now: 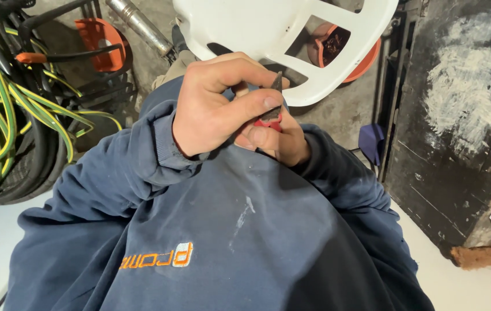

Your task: The person sits on the floor, opens a toolbox, and rummages through pliers and screwdrivers before selecting red-handled pliers. They then hold a motor stator on a white table and use the pliers to cut and pull copper wire off the stator, working around its sides.

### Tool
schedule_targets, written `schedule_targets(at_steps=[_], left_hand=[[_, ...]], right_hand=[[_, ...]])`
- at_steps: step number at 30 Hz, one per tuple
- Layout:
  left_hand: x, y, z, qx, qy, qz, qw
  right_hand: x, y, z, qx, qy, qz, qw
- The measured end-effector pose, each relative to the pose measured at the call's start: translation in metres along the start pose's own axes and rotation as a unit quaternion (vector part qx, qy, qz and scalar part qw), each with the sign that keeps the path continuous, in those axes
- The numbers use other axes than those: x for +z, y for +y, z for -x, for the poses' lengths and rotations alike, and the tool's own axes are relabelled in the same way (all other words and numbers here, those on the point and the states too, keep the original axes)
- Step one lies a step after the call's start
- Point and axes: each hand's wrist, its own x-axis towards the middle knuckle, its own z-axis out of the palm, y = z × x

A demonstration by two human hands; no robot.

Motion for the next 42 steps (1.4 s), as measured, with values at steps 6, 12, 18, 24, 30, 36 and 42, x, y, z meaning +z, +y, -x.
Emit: schedule_targets(at_steps=[6,12,18,24,30,36,42], left_hand=[[0.016,0.005,0.007,-0.033,0.042,0.005,0.999],[0.023,0.011,0.024,0.036,0.102,-0.072,0.991],[0.025,0.015,0.033,0.061,0.104,-0.038,0.992],[0.029,0.015,0.02,-0.001,0.077,0.008,0.997],[0.025,0.019,-0.005,-0.035,0.033,-0.001,0.999],[0.005,0.023,-0.041,-0.003,-0.042,-0.008,0.999],[-0.062,-0.008,-0.105,-0.008,-0.166,0.028,0.986]], right_hand=[[-0.007,0.009,0.012,0.008,0.002,-0.033,0.999],[-0.019,-0.008,0.014,0.025,-0.051,0.188,0.98],[-0.012,-0.024,0.016,0.017,-0.156,0.279,0.947],[-0.028,-0.002,0.031,0.121,-0.078,0.227,0.963],[-0.044,0.008,0.033,0.066,-0.051,0.184,0.98],[-0.03,-0.004,0.008,0.055,0.01,0.088,0.995],[-0.048,0.005,-0.047,-0.016,0.066,0.034,0.997]])
